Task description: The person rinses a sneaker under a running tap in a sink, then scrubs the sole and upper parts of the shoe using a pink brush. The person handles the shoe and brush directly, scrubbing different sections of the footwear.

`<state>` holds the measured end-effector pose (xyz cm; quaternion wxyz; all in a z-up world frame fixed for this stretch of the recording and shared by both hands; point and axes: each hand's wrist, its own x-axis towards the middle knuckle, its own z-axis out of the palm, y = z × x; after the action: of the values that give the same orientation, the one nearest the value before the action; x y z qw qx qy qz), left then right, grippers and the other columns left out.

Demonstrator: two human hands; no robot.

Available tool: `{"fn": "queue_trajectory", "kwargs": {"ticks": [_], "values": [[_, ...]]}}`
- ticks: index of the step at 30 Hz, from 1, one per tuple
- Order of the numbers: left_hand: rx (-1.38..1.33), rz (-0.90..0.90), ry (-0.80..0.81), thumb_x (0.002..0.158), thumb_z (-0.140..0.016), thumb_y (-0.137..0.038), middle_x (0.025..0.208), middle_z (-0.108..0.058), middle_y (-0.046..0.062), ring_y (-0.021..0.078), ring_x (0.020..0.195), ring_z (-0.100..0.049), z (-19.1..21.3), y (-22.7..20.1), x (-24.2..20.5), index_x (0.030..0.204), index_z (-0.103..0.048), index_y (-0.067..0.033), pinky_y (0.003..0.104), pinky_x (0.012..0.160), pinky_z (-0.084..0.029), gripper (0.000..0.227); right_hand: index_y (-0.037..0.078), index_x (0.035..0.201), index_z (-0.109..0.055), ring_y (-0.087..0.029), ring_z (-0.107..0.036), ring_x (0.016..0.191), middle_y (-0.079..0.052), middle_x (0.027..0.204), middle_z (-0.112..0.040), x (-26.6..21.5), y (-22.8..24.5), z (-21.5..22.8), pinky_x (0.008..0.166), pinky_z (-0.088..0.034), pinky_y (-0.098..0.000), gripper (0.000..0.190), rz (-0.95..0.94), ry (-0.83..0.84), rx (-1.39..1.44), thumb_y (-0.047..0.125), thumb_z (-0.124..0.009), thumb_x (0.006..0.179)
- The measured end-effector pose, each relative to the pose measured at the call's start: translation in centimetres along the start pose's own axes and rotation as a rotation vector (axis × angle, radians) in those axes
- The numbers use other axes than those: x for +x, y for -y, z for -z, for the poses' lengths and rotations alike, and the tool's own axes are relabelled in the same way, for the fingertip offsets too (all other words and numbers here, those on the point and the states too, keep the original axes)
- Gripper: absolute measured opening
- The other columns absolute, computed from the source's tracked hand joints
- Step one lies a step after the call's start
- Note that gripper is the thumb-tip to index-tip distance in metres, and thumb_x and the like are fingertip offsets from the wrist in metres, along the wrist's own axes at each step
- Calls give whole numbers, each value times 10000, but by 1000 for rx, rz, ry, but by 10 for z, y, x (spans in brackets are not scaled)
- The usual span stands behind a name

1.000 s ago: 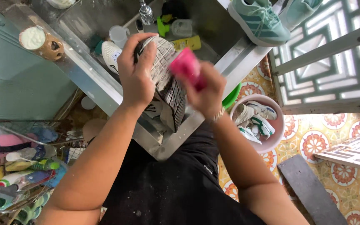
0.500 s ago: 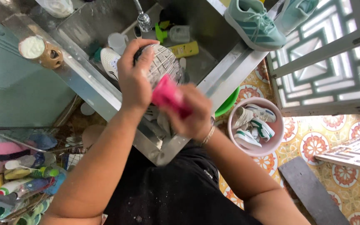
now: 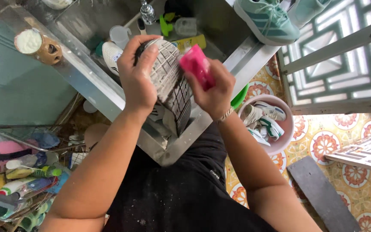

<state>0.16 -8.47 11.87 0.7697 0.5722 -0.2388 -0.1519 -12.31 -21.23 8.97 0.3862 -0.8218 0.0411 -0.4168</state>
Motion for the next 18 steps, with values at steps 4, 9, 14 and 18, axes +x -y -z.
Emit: {"fn": "queue_trajectory", "kwargs": {"ticks": [4, 9, 14, 18], "values": [[31, -7, -61, 1041, -586, -181, 980, -642, 22, 83, 892, -565, -2, 0, 4, 1161, -673, 4, 241, 829, -464, 237, 13, 1042, -684, -267, -656, 771, -121, 897, -676, 5, 27, -3, 665, -513, -344, 217, -34, 9, 44, 87, -809, 880], [40, -10, -21, 1039, -579, -192, 1016, -673, 24, 90, 933, -609, 5, 3, -1, 1152, -670, -5, 244, 878, -508, 236, -5, 1042, -665, -269, -659, 795, -136, 918, -670, -2, 4, -3, 706, -530, -360, 272, -52, 28, 96, 126, -831, 871], [72, -20, -70, 1007, -580, -227, 939, -686, 8, 94, 817, -638, 1, 3, 3, 1133, -676, -36, 245, 746, -518, 248, -6, 996, -682, -231, -669, 769, -135, 886, -682, 5, 50, -8, 673, -519, -331, 240, -101, 10, 62, 96, -823, 830], [66, -7, -47, 992, -665, -182, 966, -680, 28, 103, 854, -623, 5, 1, 0, 1155, -702, -2, 254, 792, -517, 245, -2, 1018, -671, -207, -693, 789, -128, 916, -694, -9, 13, -10, 688, -547, -318, 239, -114, 7, 125, 92, -808, 846]]}}
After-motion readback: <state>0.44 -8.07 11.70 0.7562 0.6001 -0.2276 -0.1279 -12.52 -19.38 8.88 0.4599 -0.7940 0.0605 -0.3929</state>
